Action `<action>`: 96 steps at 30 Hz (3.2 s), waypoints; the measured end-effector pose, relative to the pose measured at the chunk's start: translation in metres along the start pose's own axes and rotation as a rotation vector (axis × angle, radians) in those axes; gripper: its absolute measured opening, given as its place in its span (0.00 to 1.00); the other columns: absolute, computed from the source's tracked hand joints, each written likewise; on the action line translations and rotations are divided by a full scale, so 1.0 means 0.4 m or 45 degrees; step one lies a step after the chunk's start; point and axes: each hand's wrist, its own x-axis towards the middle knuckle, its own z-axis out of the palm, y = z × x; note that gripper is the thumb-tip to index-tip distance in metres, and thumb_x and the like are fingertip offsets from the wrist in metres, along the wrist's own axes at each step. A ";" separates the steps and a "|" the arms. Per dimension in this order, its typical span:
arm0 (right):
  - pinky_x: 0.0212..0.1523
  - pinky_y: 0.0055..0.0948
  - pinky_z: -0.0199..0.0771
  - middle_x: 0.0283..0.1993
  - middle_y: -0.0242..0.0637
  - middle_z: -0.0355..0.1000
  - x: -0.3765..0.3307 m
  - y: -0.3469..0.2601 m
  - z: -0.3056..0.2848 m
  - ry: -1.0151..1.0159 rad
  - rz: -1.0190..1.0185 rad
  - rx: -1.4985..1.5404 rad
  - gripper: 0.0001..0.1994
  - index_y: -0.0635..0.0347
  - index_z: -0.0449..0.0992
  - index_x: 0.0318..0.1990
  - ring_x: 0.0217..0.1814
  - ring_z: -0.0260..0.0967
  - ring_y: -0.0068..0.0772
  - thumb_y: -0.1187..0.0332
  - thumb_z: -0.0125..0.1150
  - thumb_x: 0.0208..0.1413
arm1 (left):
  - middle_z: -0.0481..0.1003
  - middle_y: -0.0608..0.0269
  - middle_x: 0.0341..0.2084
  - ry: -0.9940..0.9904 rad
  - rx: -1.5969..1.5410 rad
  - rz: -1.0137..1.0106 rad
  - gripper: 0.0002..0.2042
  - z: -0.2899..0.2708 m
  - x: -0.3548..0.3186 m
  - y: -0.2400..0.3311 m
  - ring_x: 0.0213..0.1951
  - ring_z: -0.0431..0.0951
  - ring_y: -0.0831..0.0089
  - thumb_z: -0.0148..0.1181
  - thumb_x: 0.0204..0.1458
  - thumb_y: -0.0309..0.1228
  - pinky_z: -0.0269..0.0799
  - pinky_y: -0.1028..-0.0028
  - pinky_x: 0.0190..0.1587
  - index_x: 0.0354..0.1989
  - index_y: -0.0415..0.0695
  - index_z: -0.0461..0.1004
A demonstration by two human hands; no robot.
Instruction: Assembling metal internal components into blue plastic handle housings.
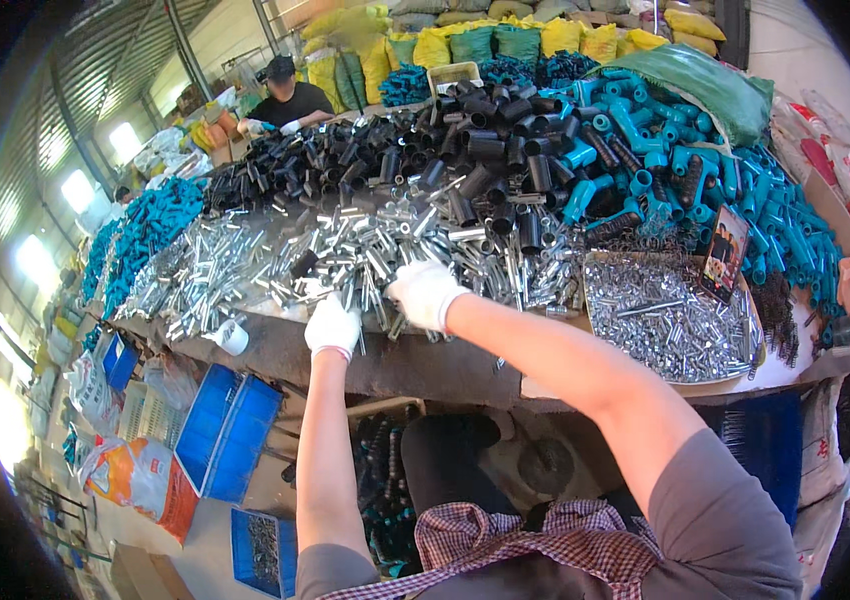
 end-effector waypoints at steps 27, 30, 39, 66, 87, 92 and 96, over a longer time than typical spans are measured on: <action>0.49 0.44 0.73 0.44 0.49 0.77 -0.600 -0.020 -0.227 0.000 0.180 0.910 0.17 0.59 0.78 0.43 0.46 0.74 0.53 0.54 0.56 0.57 | 0.71 0.67 0.29 -0.739 -2.051 0.257 0.26 0.017 -0.653 0.349 0.29 0.71 0.80 0.69 0.52 0.49 0.67 0.79 0.33 0.44 0.38 0.70; 0.50 0.44 0.74 0.43 0.46 0.77 -0.632 0.128 -0.273 0.307 0.338 0.566 0.14 0.55 0.81 0.40 0.46 0.75 0.51 0.57 0.56 0.57 | 0.75 0.59 0.38 -0.690 -1.954 0.417 0.30 0.047 -0.688 0.396 0.38 0.74 0.70 0.69 0.48 0.56 0.71 0.69 0.43 0.41 0.38 0.73; 0.45 0.45 0.78 0.40 0.49 0.80 -0.469 0.366 -0.311 -0.045 0.830 -0.118 0.12 0.59 0.84 0.36 0.45 0.79 0.50 0.64 0.56 0.52 | 0.73 0.61 0.35 -0.732 -1.615 0.794 0.26 -0.033 -0.699 0.423 0.39 0.72 0.67 0.73 0.44 0.52 0.69 0.69 0.44 0.36 0.39 0.79; 0.45 0.48 0.74 0.45 0.46 0.75 -0.672 0.505 -0.396 0.555 0.930 -0.652 0.17 0.54 0.80 0.41 0.49 0.73 0.50 0.54 0.67 0.49 | 0.75 0.55 0.36 -0.554 -1.602 0.600 0.29 -0.055 -0.711 0.397 0.40 0.76 0.65 0.75 0.40 0.53 0.71 0.69 0.42 0.37 0.36 0.80; 0.45 0.38 0.77 0.35 0.45 0.80 -0.422 0.533 -0.346 0.947 0.771 0.515 0.13 0.55 0.85 0.31 0.40 0.78 0.46 0.57 0.72 0.39 | 0.72 0.60 0.37 -0.435 -1.489 0.498 0.37 -0.085 -0.726 0.405 0.37 0.73 0.73 0.71 0.39 0.63 0.68 0.74 0.40 0.37 0.35 0.75; 0.44 0.35 0.76 0.33 0.45 0.79 -0.458 0.571 -0.312 0.889 0.579 0.158 0.08 0.59 0.84 0.30 0.40 0.77 0.44 0.65 0.70 0.43 | 0.74 0.61 0.38 -0.482 -1.533 0.389 0.39 -0.088 -0.731 0.420 0.37 0.74 0.73 0.72 0.37 0.64 0.69 0.74 0.42 0.37 0.34 0.75; 0.46 0.42 0.75 0.34 0.46 0.79 -0.436 0.521 -0.310 1.083 0.634 0.463 0.09 0.55 0.83 0.28 0.43 0.76 0.49 0.61 0.68 0.44 | 0.76 0.57 0.39 -0.465 -1.591 0.356 0.35 -0.088 -0.735 0.395 0.39 0.76 0.71 0.74 0.39 0.58 0.71 0.73 0.44 0.40 0.34 0.76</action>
